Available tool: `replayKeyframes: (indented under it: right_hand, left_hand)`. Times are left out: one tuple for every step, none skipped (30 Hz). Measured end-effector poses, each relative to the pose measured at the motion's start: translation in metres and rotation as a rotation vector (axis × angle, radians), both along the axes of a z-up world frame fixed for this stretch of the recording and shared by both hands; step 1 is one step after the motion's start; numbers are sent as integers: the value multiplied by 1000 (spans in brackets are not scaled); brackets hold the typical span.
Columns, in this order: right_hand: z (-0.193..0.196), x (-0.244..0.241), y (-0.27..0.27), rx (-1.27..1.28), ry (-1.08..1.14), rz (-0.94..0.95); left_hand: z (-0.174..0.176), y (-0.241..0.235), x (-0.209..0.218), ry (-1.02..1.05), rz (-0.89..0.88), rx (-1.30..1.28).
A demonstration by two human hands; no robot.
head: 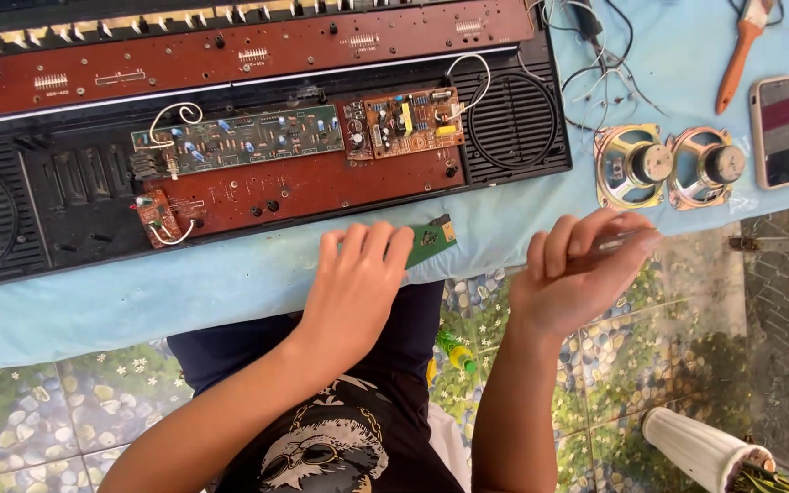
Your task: The person uses a screwdriver to remove a component from a green circuit board held over a disassembled stereo chassis. They then use a soldering iron to work on the board's surface and continue using the screwdriver to adjust parts on the board.
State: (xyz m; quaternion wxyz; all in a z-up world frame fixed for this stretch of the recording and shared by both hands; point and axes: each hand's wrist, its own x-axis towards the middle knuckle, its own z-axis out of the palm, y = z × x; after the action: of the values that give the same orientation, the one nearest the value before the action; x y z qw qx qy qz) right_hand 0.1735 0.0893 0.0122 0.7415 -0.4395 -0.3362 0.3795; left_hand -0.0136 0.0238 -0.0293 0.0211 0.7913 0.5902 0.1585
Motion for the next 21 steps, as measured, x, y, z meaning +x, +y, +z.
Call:
replayKeyframes:
  right_hand:
    - [-1,1,-4,6,1,3]
    - [-1,2,-7,-100,-24,18]
    - [-2,2,-9,-204,-48,33]
    - [-3,-1,-12,-197,-46,37]
    - [-4,-4,-13,-255,-52,124]
    - [-5,-7,-14,-314,-59,211]
    - [-5,-15,-16,-296,-57,218]
    - [-6,-23,-17,-288,-61,355]
    - [-6,-32,-17,-273,-68,499]
    - [-7,-39,-14,-250,-70,514]
    - [-8,-45,-10,-182,-155,555]
    - [-8,-53,-6,-113,-240,593]
    - [6,-65,2,-87,-243,605]
    - [21,-77,9,14,-300,553]
    - [36,-89,14,116,-354,497]
    - [57,-99,17,143,-355,507]
    - [78,-109,21,155,-484,430]
    - [99,-120,23,166,-610,347]
    - [111,-127,28,187,-609,356]
    - [123,-134,34,240,-751,332]
    - [136,-141,38,291,-892,308]
  left_hand:
    - [-2,3,-1,1,3,6]
    - [-3,5,-1,-124,-5,-55]
    - [-4,9,-2,-248,-12,-114]
    - [2,14,-9,-246,-9,-106]
    - [8,19,-16,-564,-4,-206]
    - [16,25,-23,-884,-3,-304]
    - [22,28,-27,-880,-3,-285]
    - [29,30,-31,-1082,47,-332]
    - [37,34,-36,-1286,99,-370]
    - [44,38,-41,-1283,99,-341]
    - [51,43,-46,-1350,74,-312]
    - [58,47,-52,-1415,46,-282]
    - [76,52,-59,-1413,42,-251]
    - [94,55,-66,-1359,2,-137]
    - [111,58,-73,-1302,-38,-24]
    - [127,60,-80,-1297,-41,7]
    - [142,63,-88,-1035,-77,229]
    - [157,65,-96,-761,-106,435]
    - [161,70,-101,-754,-99,456]
    - [164,74,-107,-640,-110,557]
    - [167,79,-112,-523,-118,651]
